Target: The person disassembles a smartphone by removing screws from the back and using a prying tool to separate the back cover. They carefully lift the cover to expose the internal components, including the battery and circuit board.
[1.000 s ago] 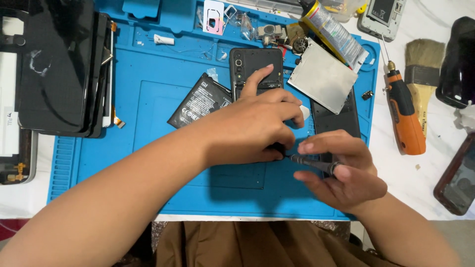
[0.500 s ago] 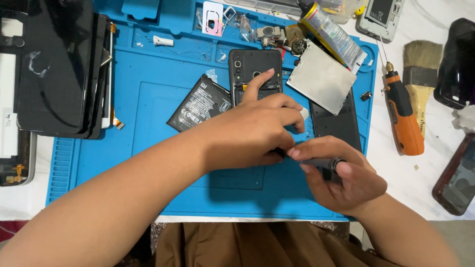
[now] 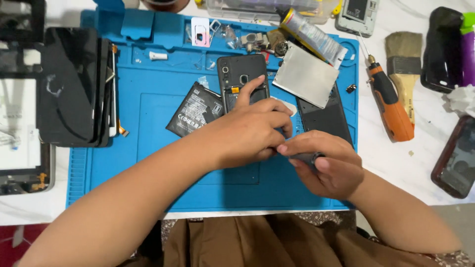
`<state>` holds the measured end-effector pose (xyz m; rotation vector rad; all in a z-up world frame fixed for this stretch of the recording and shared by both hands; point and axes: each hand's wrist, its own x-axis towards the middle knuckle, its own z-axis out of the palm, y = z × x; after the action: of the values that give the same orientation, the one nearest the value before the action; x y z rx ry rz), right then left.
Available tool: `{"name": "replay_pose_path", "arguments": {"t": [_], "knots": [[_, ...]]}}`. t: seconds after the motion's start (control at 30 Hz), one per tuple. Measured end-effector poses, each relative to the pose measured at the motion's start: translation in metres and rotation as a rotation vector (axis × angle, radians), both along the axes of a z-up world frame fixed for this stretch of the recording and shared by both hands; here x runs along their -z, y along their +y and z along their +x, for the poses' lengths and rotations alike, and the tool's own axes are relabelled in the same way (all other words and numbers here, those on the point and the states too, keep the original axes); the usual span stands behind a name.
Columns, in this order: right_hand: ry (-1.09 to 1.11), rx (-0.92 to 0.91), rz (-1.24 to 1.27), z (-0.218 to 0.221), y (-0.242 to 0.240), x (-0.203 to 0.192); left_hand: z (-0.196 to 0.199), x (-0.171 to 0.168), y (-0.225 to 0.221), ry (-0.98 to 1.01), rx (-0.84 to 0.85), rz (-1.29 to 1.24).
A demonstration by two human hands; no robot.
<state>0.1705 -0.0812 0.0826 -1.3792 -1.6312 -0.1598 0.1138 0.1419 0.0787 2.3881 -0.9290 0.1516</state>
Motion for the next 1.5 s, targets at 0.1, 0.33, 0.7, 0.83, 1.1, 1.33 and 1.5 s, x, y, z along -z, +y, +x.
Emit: {"name": "replay_pose_path", "arguments": {"t": [0.1,0.33,0.7,0.83,1.1,1.33,1.5], "knots": [[-0.034,0.004,-0.037,0.001,-0.001,-0.001,-0.002,0.001,-0.003,-0.112,-0.042,0.033],[0.1,0.072,0.17,0.008,0.004,0.007,0.003,-0.008,0.011,-0.129,-0.119,0.033],[0.156,0.107,0.258,-0.027,0.043,0.005,0.02,0.005,0.047,-0.196,-0.363,-0.077],[0.192,0.169,0.168,-0.038,0.063,-0.004,0.021,0.007,0.045,-0.216,-0.375,-0.09],[0.205,0.189,0.143,-0.037,0.071,0.014,0.023,0.011,0.045,-0.235,-0.429,-0.129],[0.179,0.097,0.041,-0.028,0.057,0.025,0.019,-0.002,0.046,-0.172,-0.375,-0.093],[0.182,0.08,0.082,-0.028,0.059,0.023,0.019,-0.002,0.045,-0.142,-0.363,-0.101]]}}
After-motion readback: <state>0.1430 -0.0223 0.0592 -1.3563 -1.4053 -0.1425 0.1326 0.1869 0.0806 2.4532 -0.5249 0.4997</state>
